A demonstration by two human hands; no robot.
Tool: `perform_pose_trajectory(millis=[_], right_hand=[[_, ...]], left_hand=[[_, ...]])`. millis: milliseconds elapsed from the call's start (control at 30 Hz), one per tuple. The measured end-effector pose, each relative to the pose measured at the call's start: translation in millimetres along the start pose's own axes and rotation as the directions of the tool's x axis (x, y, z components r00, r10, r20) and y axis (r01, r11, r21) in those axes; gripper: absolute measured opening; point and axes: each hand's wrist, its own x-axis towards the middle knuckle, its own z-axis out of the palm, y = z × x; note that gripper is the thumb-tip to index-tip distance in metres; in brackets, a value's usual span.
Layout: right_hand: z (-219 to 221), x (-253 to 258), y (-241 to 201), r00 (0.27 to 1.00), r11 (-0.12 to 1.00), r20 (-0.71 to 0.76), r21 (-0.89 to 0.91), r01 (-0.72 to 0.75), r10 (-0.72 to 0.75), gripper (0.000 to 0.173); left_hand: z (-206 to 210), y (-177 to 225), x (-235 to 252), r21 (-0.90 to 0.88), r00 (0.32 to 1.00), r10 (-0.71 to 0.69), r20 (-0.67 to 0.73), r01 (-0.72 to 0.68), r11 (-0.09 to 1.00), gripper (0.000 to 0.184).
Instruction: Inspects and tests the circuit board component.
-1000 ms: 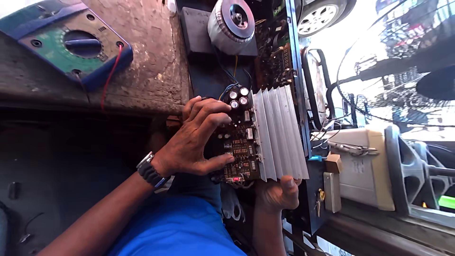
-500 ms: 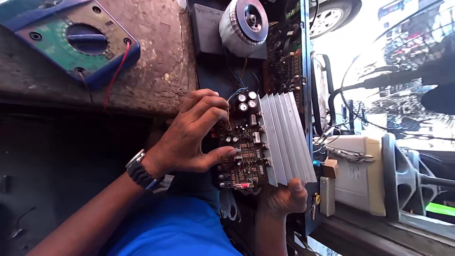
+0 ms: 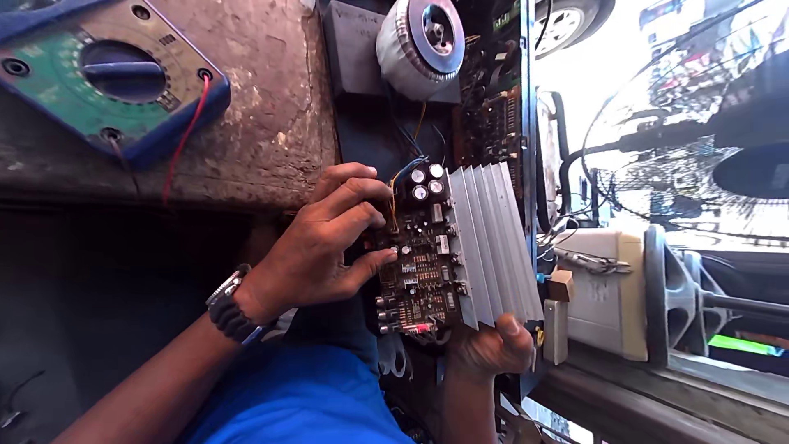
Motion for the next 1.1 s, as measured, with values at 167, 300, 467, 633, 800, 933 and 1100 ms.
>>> perform_pose_trajectory(millis=[167,300,467,633,800,933,1100], right_hand=[[2.4,-0.1,-1.4,1.0,1.0,-0.004,-0.016,0.001,-0.002,0.033],[5.0,-0.8,-3.1,1.0,0.999,0.003,-0.04,0.018,-0.018,0.032],[1.3,-0.7,-3.5,0.998,1.0,0.054,0.004,-0.009,0.009,0.029],[3.3,0.1,-3.9,0.999,1.0,0.038,-0.01,-0.008,0.009,0.028],[3.2,0.2,-4.0,0.999,1.0,0.034,-0.019,-0.007,0.008,0.027],[4.2,0.8,-4.5,1.0,1.0,0.028,-0.031,0.0,0.0,0.027],[5.0,1.5,-4.8,1.0,1.0,0.016,-0.027,-0.007,0.007,0.027]], left_hand=[[-0.3,-0.8,0.0,-0.018,1.0,0.003,-0.012,-0.004,1.0,0.027],[-0.9,-0.2,0.6,-0.026,1.0,-0.009,-0.012,0.008,1.0,0.027],[-1.3,0.0,0.9,-0.044,1.0,-0.011,-0.018,0.01,0.999,0.028],[-2.0,-0.5,1.1,-0.046,1.0,-0.008,-0.017,0.007,0.999,0.028],[-2.6,-0.2,1.2,-0.042,1.0,-0.016,-0.016,0.015,0.999,0.031],[-2.5,0.1,1.4,-0.049,1.0,-0.011,-0.021,0.01,0.999,0.031],[-2.9,0.7,1.6,-0.046,1.0,-0.018,-0.016,0.017,0.999,0.03]])
